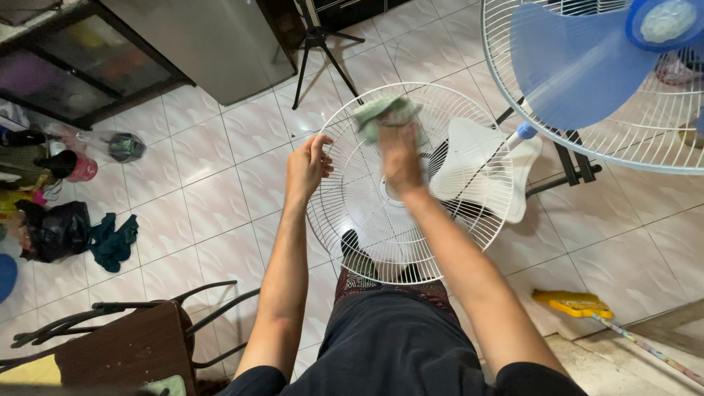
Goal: The person wipes the front metal cage of a standing electric fan with a green cloth, then removes the cage, places it on a table, and reattaches it to the fan.
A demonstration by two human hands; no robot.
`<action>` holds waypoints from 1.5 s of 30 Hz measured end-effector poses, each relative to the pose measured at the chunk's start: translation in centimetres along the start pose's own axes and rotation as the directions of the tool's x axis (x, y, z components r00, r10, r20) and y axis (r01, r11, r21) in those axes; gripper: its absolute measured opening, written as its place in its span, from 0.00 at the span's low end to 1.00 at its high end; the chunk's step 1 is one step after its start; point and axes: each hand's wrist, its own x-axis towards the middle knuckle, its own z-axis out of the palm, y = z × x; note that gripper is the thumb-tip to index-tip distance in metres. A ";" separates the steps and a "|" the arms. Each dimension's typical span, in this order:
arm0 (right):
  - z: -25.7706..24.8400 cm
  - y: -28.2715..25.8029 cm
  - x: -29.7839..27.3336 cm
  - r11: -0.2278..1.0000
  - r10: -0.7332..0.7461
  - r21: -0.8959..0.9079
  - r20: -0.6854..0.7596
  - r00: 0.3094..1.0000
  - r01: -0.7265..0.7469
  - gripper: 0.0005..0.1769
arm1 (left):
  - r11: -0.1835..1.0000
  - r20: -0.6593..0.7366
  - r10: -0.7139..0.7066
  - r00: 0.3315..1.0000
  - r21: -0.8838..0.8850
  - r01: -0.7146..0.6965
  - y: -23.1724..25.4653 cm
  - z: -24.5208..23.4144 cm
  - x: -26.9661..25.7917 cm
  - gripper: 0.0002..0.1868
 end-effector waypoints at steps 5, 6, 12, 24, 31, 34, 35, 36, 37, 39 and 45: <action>-0.9 -4.9 -3.7 0.880 -0.364 0.394 0.203 0.909 0.264 0.09 | 0.979 -0.014 0.174 0.985 0.108 -0.171 -0.3 0.6 0.4 0.20; -1.2 -4.9 -3.8 0.831 -0.446 0.460 0.213 0.869 0.314 0.07 | 0.964 -0.023 0.233 0.972 0.140 -0.227 -0.4 0.5 0.5 0.20; 0.3 3.0 0.0 0.989 0.104 0.083 0.229 0.968 -0.125 0.13 | 0.999 0.013 -0.038 0.999 0.023 0.037 -0.5 0.6 0.5 0.20; -6.2 3.6 -9.9 0.550 -0.231 0.494 0.865 0.445 -0.673 0.18 | 0.998 -0.070 0.006 0.998 -0.062 -0.011 -2.4 -3.1 3.2 0.24; -11.5 10.6 -2.7 0.990 0.010 0.123 0.387 0.922 -0.063 0.22 | 0.999 -0.090 0.053 0.995 -0.005 -0.054 0.1 -3.7 2.3 0.24; -9.9 7.4 0.0 0.995 -0.095 0.058 0.356 0.930 0.079 0.25 | 1.000 -0.047 0.011 0.999 -0.027 -0.012 1.2 -2.7 2.0 0.23; -9.4 7.2 0.9 0.994 -0.104 0.063 0.369 0.923 0.086 0.26 | 1.000 -0.036 0.018 0.999 -0.021 -0.018 1.4 -2.4 1.9 0.23; -8.7 7.4 1.7 0.993 -0.112 0.068 0.384 0.917 0.093 0.28 | 1.000 -0.024 0.023 0.999 -0.016 -0.023 1.5 -2.1 1.8 0.23; -8.3 7.5 2.0 0.992 -0.120 0.073 0.398 0.910 0.099 0.30 | 1.000 -0.012 0.028 1.000 -0.010 -0.028 1.6 -1.9 1.7 0.23; -8.0 8.5 1.2 0.998 -0.066 0.012 0.396 0.916 0.067 0.31 | 0.999 -0.017 0.048 0.999 -0.016 -0.048 1.6 -1.5 1.7 0.22; -7.2 5.5 -9.3 0.989 0.142 -0.090 0.368 0.919 -0.117 0.29 | 0.997 -0.145 0.048 0.988 -0.061 -0.057 -0.4 -2.2 1.6 0.23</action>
